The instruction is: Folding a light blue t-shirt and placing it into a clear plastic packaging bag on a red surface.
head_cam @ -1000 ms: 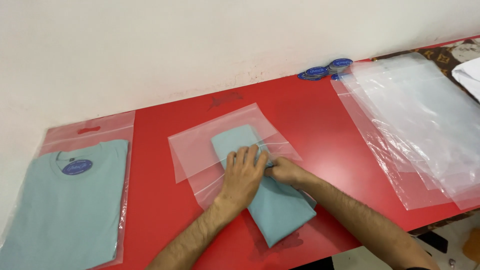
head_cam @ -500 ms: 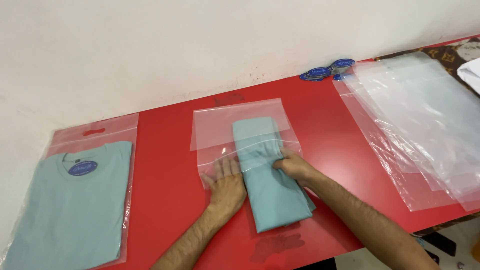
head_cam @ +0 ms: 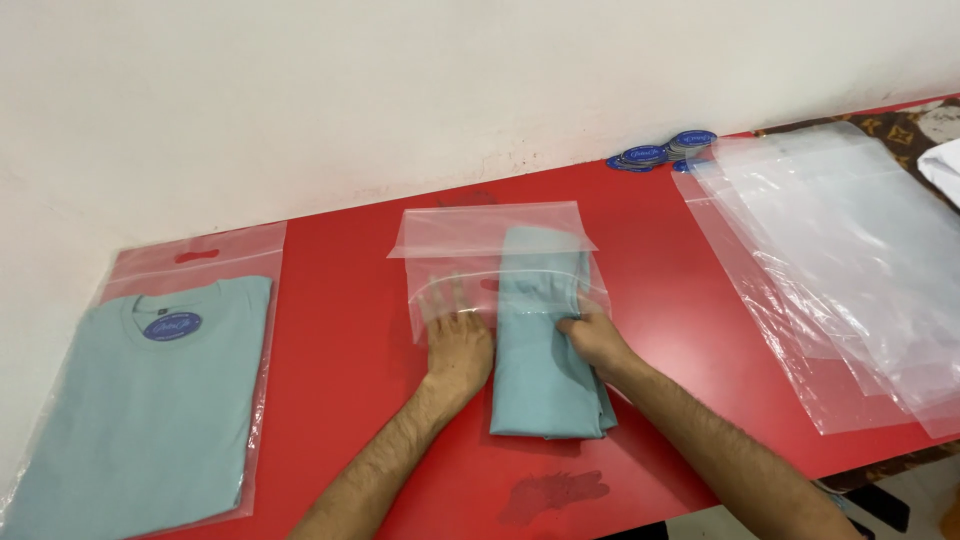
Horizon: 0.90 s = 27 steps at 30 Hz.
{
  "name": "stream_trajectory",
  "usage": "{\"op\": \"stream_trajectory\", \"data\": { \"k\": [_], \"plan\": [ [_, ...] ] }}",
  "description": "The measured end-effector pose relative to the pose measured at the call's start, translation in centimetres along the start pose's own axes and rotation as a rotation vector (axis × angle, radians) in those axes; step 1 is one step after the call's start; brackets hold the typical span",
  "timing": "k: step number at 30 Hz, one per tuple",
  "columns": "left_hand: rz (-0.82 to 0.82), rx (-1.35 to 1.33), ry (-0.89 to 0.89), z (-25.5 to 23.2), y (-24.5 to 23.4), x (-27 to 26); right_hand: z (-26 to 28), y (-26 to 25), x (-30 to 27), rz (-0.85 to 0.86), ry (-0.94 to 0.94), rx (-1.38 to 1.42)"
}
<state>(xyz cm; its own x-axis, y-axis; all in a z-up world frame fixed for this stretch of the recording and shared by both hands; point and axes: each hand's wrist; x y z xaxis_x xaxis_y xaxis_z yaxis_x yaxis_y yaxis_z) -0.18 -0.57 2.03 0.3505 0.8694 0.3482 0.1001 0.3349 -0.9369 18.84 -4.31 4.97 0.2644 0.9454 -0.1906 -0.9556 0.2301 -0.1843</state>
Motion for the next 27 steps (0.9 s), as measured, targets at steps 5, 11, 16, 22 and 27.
{"op": "stream_trajectory", "data": {
  "k": [5, 11, 16, 22, 27],
  "plan": [
    [0.080, -0.254, 0.005, 0.0, 7.5, 2.8, -0.3, -0.3, 0.0, 0.046, 0.000, -0.018],
    [0.336, -0.246, -0.091, -1.9, 3.2, 2.4, 1.6, -0.5, -0.2, -0.017, -0.030, -0.016],
    [0.431, -0.203, -0.127, -3.2, -0.6, 0.9, 3.1, -0.5, 0.1, -0.035, -0.083, -0.168],
    [0.508, -0.155, -0.087, -5.3, -3.2, -0.3, 1.3, -0.1, 4.1, -0.039, -0.055, -0.416],
    [0.563, -0.109, -0.049, -6.6, -4.8, -1.0, 4.1, -0.2, 3.4, 0.060, -0.467, -0.256]
  ]
}}
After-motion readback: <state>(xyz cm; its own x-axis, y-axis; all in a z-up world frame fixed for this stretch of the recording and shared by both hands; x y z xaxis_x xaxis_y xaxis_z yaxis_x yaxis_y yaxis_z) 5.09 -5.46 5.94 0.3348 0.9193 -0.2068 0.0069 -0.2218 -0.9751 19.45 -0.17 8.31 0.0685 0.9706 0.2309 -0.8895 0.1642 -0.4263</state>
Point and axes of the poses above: each hand's wrist, its own x-axis towards the middle knuckle, its own y-axis out of the palm, z = x × y, and after that the axes turned 8 degrees about -y, right-handed
